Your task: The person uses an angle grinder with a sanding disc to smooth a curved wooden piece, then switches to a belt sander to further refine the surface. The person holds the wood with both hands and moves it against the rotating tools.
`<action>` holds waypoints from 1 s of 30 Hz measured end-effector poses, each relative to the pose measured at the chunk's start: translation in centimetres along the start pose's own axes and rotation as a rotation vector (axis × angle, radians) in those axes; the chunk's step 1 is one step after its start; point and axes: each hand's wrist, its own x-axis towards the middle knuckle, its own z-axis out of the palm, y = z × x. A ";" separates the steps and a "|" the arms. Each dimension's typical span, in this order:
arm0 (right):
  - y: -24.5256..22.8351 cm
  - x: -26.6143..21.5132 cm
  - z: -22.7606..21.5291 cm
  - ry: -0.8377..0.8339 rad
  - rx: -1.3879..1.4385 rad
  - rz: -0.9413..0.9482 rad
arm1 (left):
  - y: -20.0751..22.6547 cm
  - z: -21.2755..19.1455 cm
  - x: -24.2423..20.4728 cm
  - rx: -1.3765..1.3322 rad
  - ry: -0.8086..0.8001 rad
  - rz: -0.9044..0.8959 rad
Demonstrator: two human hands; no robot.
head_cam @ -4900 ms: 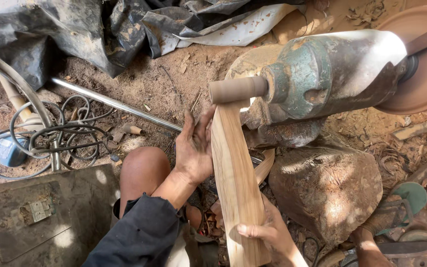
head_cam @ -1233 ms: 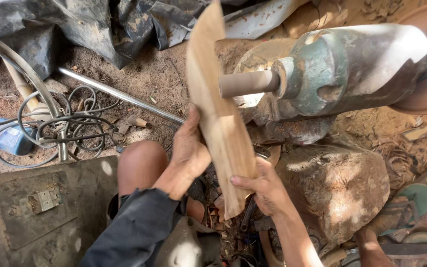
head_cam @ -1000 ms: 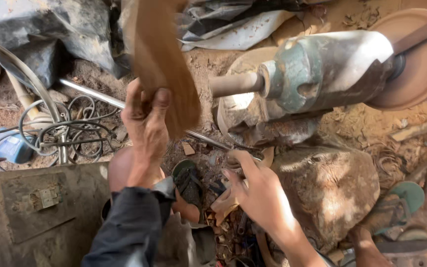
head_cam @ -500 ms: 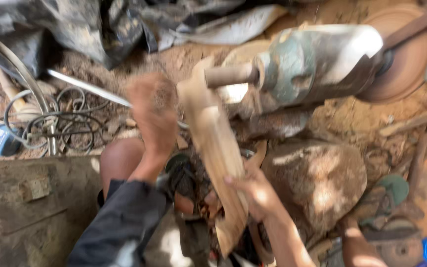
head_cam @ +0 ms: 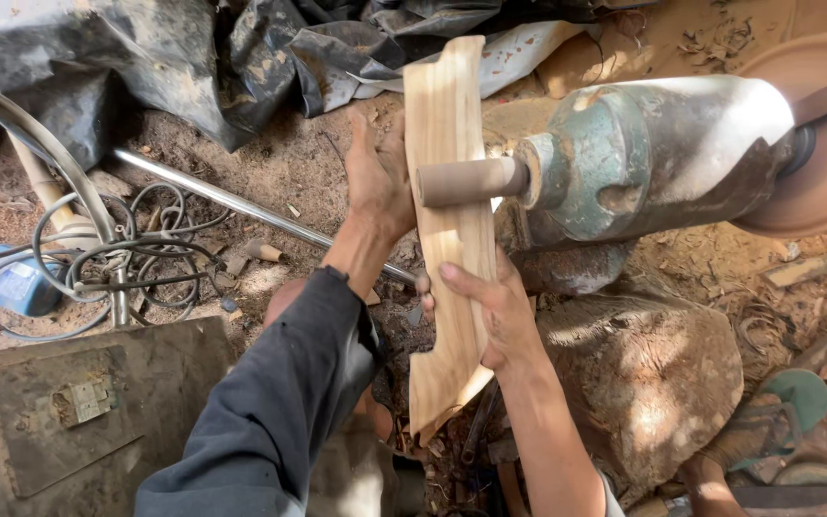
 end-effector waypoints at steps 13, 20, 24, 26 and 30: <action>5.3 -8.0 -2.0 0.129 0.062 0.125 | -2.7 -0.7 -10.4 0.095 -0.013 -0.209; 5.5 -9.4 -2.2 0.187 0.034 0.119 | -4.1 -0.7 -10.9 -0.186 -0.116 -0.215; 2.9 -4.9 -2.5 0.203 -0.050 0.080 | -4.0 -1.5 -4.9 0.102 -0.045 -0.079; 1.4 -2.5 -2.2 0.146 -0.086 0.023 | -3.5 -1.5 -1.7 -0.009 -0.144 -0.017; -0.2 1.6 -1.1 0.110 -0.104 -0.027 | -2.2 -1.6 2.4 -0.069 -0.194 0.088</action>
